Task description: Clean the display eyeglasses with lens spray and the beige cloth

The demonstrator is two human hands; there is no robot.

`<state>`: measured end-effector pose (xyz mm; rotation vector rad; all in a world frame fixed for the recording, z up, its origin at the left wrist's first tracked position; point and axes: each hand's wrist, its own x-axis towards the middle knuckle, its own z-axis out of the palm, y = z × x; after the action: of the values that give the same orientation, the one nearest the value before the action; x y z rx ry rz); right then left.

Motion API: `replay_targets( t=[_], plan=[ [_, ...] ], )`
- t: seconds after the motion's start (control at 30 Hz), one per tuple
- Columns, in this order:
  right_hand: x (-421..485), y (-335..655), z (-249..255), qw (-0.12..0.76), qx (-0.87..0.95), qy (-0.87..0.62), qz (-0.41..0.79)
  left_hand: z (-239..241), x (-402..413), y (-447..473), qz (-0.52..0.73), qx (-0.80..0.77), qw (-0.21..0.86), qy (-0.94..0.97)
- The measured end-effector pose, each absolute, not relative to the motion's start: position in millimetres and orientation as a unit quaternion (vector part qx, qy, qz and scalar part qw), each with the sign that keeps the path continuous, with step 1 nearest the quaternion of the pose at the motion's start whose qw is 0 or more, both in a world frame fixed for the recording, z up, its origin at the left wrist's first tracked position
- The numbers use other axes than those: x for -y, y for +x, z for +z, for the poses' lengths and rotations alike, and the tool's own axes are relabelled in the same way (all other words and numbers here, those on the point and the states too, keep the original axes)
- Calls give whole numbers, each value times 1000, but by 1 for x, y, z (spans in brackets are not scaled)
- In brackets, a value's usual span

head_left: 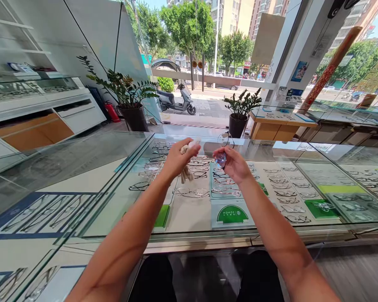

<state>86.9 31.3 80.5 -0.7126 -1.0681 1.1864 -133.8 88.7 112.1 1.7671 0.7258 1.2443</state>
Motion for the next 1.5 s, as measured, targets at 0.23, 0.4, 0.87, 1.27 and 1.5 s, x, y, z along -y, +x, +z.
replay_targets(
  t=[0.23, 0.4, 0.87, 1.27, 1.5],
  plan=[
    [-36, 99, 79, 653, 444, -330, 517, 140, -115, -172, 659, -302, 422, 544],
    [-36, 103, 82, 664, 430, -323, 520, 145, -147, -228, 607, -435, 237, 621],
    [-35, 101, 81, 665, 415, -257, 565, 69, -211, -315, 192, -701, 59, 685],
    [-34, 100, 83, 673, 408, -256, 561, 88, -176, -306, 393, -669, 18, 630],
    [-32, 101, 85, 673, 410, -259, 559, 140, -127, -229, 596, -454, 357, 558]
  ],
)
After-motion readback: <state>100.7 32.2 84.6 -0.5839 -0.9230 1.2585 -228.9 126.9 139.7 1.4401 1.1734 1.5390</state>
